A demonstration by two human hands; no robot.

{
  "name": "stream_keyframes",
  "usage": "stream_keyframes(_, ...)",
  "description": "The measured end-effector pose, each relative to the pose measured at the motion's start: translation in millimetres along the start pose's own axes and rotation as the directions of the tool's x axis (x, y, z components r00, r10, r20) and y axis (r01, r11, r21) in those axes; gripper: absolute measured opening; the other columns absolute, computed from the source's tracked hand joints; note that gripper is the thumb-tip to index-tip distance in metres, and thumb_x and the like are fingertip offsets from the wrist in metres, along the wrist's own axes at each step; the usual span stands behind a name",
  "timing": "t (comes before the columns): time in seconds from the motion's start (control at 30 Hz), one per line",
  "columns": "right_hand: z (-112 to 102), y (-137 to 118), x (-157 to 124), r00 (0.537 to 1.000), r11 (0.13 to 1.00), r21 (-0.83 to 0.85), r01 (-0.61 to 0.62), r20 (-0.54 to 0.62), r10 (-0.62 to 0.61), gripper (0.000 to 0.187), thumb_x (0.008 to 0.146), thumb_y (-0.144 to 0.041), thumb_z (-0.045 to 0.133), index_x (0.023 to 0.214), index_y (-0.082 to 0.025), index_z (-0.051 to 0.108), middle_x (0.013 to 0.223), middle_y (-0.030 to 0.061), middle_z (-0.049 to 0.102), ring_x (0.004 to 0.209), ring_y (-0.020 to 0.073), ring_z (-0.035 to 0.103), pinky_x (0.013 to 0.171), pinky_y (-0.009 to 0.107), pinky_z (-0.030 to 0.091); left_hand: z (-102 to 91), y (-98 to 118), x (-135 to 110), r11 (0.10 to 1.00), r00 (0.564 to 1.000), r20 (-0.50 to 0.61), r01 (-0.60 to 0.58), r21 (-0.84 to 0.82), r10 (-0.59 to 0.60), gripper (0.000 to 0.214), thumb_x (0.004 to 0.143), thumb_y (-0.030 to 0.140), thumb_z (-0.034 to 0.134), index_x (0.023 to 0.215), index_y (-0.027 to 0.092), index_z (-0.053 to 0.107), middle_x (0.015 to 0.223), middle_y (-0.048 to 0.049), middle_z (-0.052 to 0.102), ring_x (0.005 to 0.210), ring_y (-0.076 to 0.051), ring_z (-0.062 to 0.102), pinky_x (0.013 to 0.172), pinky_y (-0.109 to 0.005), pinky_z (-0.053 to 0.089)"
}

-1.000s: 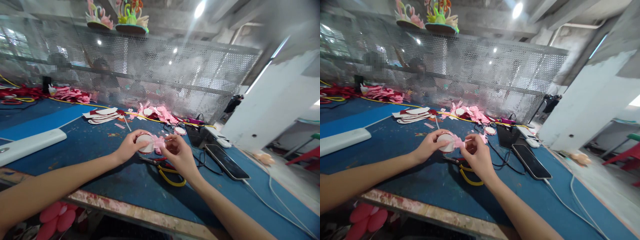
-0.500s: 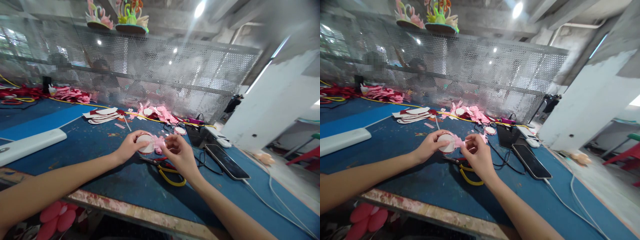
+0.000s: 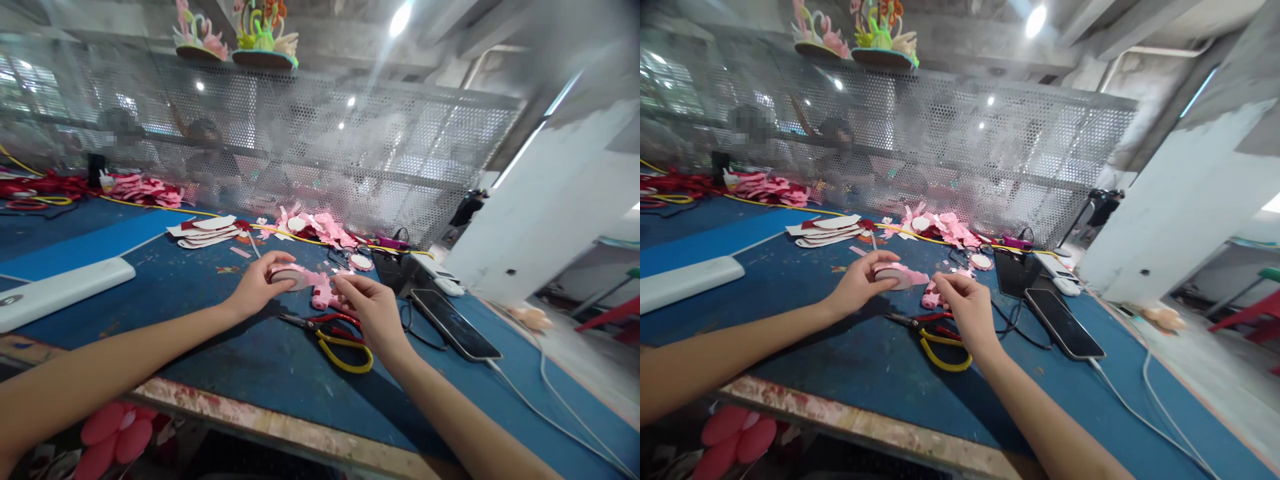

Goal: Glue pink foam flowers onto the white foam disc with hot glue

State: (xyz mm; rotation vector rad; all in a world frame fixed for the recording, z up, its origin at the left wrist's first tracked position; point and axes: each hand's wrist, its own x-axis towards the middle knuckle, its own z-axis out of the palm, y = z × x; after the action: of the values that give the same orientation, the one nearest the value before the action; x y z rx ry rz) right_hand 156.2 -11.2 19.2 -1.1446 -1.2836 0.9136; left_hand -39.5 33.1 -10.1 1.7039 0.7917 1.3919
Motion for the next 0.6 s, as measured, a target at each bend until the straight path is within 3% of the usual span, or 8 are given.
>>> stream_keyframes(0.07,-1,-1,0,1.0,1.0,0.006,-0.004,-0.023,0.004,0.029,0.06,-0.041,0.074,0.072,-0.015,0.071,0.059,0.0008,0.06,0.05,0.0063,0.047,0.046,0.018,0.043,-5.5,4,-1,0.97,0.983,0.039,-0.186,0.157,0.182,0.033,0.072,0.027,0.067,0.102,0.017,0.056,0.092,-0.0052,0.068,0.086,-0.017,0.064,0.077,-0.029,0.05)
stream_keyframes(0.13,-3,-2,2,0.999,1.0,0.018,-0.002,-0.053,0.003,0.029,0.059,-0.041,0.074,0.071,-0.015,0.071,0.059,0.0006,0.06,0.048,0.0062,0.046,0.046,0.019,0.043,-12.5,11,-3,0.817,0.874,0.13,-0.485,0.312,0.469,0.017,0.079,0.026,0.061,0.095,0.02,0.06,0.094,-0.0043,0.069,0.092,-0.017,0.063,0.089,-0.035,0.046)
stream_keyframes(0.2,-7,-2,5,0.997,1.0,0.015,0.018,-0.081,-0.017,0.028,0.058,-0.04,0.075,0.069,-0.015,0.071,0.059,0.0007,0.061,0.048,0.0066,0.046,0.047,0.02,0.043,-19.6,21,-5,0.482,0.625,0.29,-0.76,0.435,0.725,0.008,0.083,0.023,0.056,0.087,0.024,0.063,0.092,0.0007,0.07,0.095,-0.015,0.061,0.099,-0.039,0.039)
stream_keyframes(0.27,-11,-1,10,0.994,0.999,0.001,0.047,-0.099,-0.046,0.025,0.059,-0.038,0.074,0.067,-0.015,0.071,0.059,0.0009,0.062,0.049,0.0071,0.047,0.049,0.021,0.043,-24.8,31,-8,0.125,0.369,0.434,-0.861,0.494,0.822,0.01,0.081,0.02,0.058,0.083,0.029,0.063,0.087,0.0065,0.07,0.089,-0.012,0.061,0.103,-0.04,0.034)
stream_keyframes(0.3,-13,0,12,0.992,0.998,-0.006,0.059,-0.108,-0.059,0.023,0.059,-0.037,0.074,0.066,-0.015,0.07,0.059,0.0011,0.062,0.05,0.0074,0.048,0.05,0.022,0.043,-26.1,34,-9,-0.003,0.274,0.469,-0.861,0.509,0.839,0.011,0.078,0.02,0.062,0.08,0.031,0.063,0.084,0.0084,0.069,0.084,-0.012,0.06,0.104,-0.039,0.032)
stream_keyframes(0.37,-15,1,15,0.99,0.997,-0.026,0.066,-0.122,-0.069,0.022,0.059,-0.036,0.073,0.065,-0.016,0.07,0.059,0.0016,0.063,0.05,0.0083,0.049,0.051,0.023,0.042,-26.4,38,-11,-0.139,0.169,0.48,-0.83,0.541,0.861,0.013,0.072,0.021,0.069,0.076,0.032,0.063,0.076,0.0095,0.066,0.078,-0.011,0.056,0.105,-0.039,0.03)
stream_keyframes(0.43,-16,2,17,0.988,0.996,-0.054,0.066,-0.134,-0.072,0.022,0.06,-0.037,0.072,0.064,-0.015,0.07,0.059,0.0023,0.064,0.051,0.0094,0.05,0.051,0.024,0.041,-24.9,37,-11,-0.136,0.164,0.442,-0.81,0.571,0.882,0.016,0.069,0.02,0.071,0.073,0.033,0.062,0.073,0.0083,0.062,0.08,-0.012,0.053,0.104,-0.038,0.029)
stream_keyframes(0.6,-16,4,17,0.991,0.996,-0.069,0.051,-0.121,-0.059,0.025,0.059,-0.039,0.072,0.065,-0.015,0.069,0.058,0.0022,0.063,0.05,0.0104,0.05,0.05,0.024,0.04,-25.1,27,-6,0.083,0.326,0.352,-0.825,0.559,0.877,0.023,0.07,0.012,0.068,0.072,0.034,0.063,0.074,0.006,0.058,0.081,-0.013,0.049,0.098,-0.034,0.031)
